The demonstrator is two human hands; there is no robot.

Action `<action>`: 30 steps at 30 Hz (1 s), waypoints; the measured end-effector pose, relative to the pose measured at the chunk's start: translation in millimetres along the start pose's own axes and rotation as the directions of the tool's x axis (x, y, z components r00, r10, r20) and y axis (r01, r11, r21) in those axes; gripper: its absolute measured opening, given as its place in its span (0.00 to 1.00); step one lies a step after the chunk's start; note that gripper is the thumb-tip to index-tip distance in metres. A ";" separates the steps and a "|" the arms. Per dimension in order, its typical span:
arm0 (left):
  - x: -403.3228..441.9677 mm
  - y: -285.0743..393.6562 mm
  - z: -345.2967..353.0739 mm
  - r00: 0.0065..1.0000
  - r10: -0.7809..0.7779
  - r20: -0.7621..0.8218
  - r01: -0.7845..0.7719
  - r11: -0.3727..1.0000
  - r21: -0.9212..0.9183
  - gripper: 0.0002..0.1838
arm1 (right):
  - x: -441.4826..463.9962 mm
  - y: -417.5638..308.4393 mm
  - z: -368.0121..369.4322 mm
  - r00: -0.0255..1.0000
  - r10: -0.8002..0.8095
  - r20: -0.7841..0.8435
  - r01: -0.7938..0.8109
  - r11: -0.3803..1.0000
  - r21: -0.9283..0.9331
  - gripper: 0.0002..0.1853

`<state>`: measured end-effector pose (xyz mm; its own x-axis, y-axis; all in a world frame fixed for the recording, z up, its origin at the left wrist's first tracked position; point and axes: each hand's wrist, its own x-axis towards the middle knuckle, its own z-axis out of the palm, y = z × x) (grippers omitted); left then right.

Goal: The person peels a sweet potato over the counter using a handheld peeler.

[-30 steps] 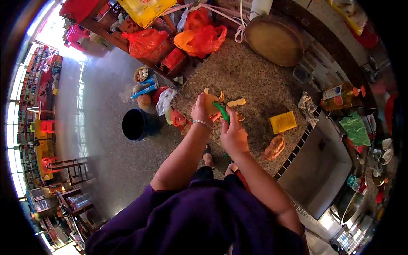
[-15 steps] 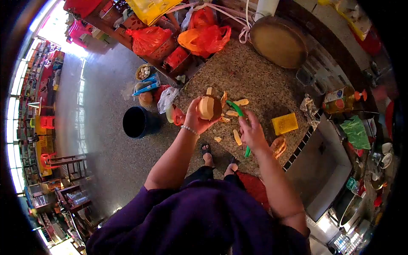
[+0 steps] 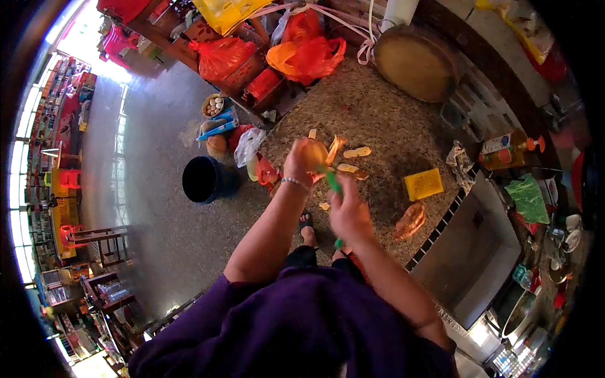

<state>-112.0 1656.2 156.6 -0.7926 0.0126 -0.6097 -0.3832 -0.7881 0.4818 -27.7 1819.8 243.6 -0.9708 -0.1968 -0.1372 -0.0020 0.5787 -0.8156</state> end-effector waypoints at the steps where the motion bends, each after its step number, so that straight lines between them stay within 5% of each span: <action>1: 13.1 1.8 -11.0 1.000 0.006 0.016 -0.005 1.000 -0.025 0.23 | -10.9 1.6 6.0 0.999 -0.037 -0.017 0.037 0.999 0.002 0.20; 2: 12.2 6.4 4.6 0.958 -0.052 -0.283 0.041 0.998 -0.047 0.26 | -9.9 -1.7 2.5 1.000 0.017 0.005 -0.017 0.999 0.044 0.20; 4: -7.7 15.7 27.0 0.958 -0.032 -0.284 0.052 0.997 0.063 0.27 | -12.1 -9.8 -7.6 0.990 0.122 0.069 -0.129 0.984 0.123 0.20; 6: -18.2 20.8 34.7 0.940 -0.064 -0.336 0.117 0.983 0.139 0.28 | 2.2 5.8 -14.1 0.999 0.044 0.015 -0.046 0.991 0.126 0.21; 9: -26.0 17.0 40.7 0.965 -0.130 -0.230 0.116 0.991 -0.074 0.25 | 29.7 19.9 -28.7 0.997 0.053 0.050 -0.058 0.991 0.119 0.21; 14: -22.6 3.2 33.8 0.985 -0.146 -0.087 0.133 0.981 -0.142 0.25 | 54.2 13.1 -24.4 0.994 0.103 0.033 -0.106 0.991 0.086 0.20; 18: -12.7 -9.8 45.8 0.995 -0.021 -0.098 -0.005 0.966 -0.260 0.27 | 54.1 -16.2 -20.5 0.984 0.180 0.013 -0.180 0.972 0.154 0.20; 21: -19.6 -8.8 56.7 0.991 -0.011 -0.130 -0.035 0.937 -0.348 0.26 | 30.4 -19.7 0.5 0.987 0.100 -0.129 -0.081 0.986 0.145 0.20; 22: -16.2 -8.1 54.0 0.986 -0.034 -0.165 -0.028 0.932 -0.362 0.25 | 24.4 -9.6 11.2 0.970 -0.058 -0.238 0.093 0.986 0.139 0.21; 26: -16.8 -3.4 48.5 0.953 -0.001 -0.303 -0.059 0.980 -0.190 0.28 | -2.0 -20.6 1.5 0.947 0.263 0.183 -0.294 0.939 0.176 0.22; 30: -5.4 -5.1 41.4 0.976 0.014 -0.215 -0.082 0.948 -0.309 0.27 | 6.9 -4.6 -5.2 0.996 0.092 0.018 -0.094 0.968 0.235 0.19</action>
<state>-125.5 1685.6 183.5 -0.6774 -0.1315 -0.7238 -0.1517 -0.9378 0.3123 -35.7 1819.9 249.3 -0.9624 -0.1569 -0.2216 0.1452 0.3925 -0.9082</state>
